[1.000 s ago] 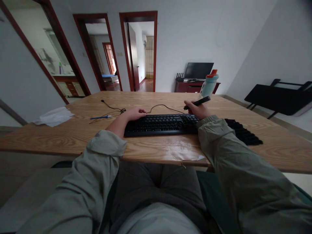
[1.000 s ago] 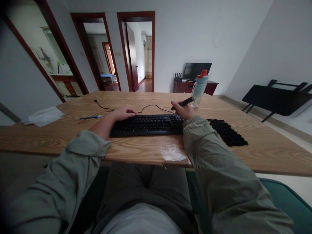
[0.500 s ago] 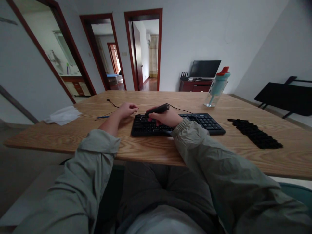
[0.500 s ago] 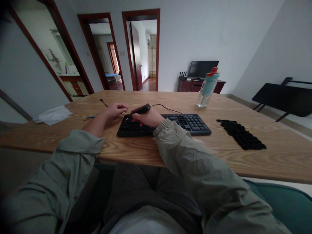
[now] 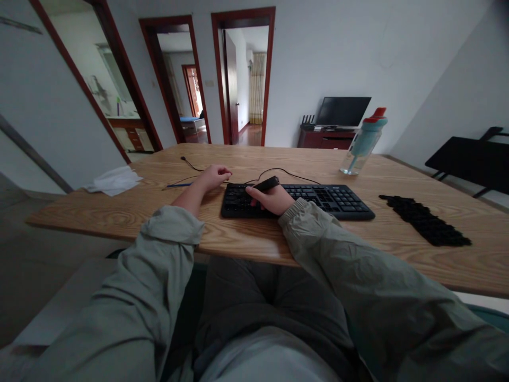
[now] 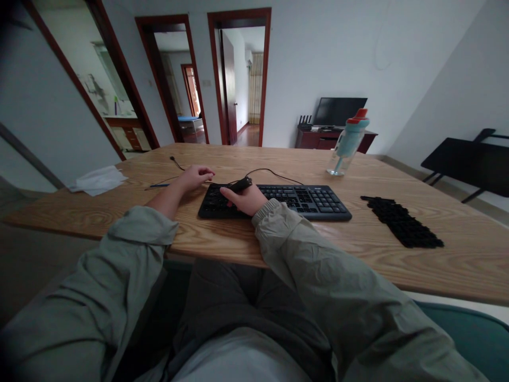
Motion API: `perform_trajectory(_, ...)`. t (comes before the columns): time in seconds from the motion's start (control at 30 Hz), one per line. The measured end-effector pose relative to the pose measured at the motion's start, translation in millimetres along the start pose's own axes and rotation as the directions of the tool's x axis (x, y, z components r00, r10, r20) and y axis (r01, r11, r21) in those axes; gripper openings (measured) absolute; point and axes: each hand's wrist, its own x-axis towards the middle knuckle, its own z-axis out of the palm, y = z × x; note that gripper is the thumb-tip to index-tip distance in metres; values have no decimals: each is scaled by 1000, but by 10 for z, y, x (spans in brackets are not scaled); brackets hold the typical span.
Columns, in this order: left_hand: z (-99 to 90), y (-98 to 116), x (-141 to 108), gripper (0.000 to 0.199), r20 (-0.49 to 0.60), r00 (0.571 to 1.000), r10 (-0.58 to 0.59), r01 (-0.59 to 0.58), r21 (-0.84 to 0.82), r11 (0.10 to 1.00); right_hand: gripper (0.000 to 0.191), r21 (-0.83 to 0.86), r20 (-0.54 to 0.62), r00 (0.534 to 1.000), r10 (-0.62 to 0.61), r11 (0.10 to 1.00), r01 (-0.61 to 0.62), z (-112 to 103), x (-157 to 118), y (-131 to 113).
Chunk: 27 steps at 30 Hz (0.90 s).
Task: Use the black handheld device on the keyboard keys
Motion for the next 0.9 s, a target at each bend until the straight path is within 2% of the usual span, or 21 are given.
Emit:
perform_trajectory(0.13,11,-30,18,36,-3,1000,10,-10,5,1000,41,-9,-22,999,29,1000,-30,0,0,0)
perform_trajectory(0.47,29,-82,43,34,-22,1000,19,-19,6,1000,35,-29,-12,999,33,999,-33,26,-12,4)
perform_trajectory(0.67,34,-55,30,34,-23,1000,-7,7,13,1000,35,9,-63,998,27,1000,-27,24,-5,0)
perform_trajectory(0.9,27,-48,28,33,-14,1000,-2,2,17,1000,30,13,-51,998,42,999,-41,32,-38,-46)
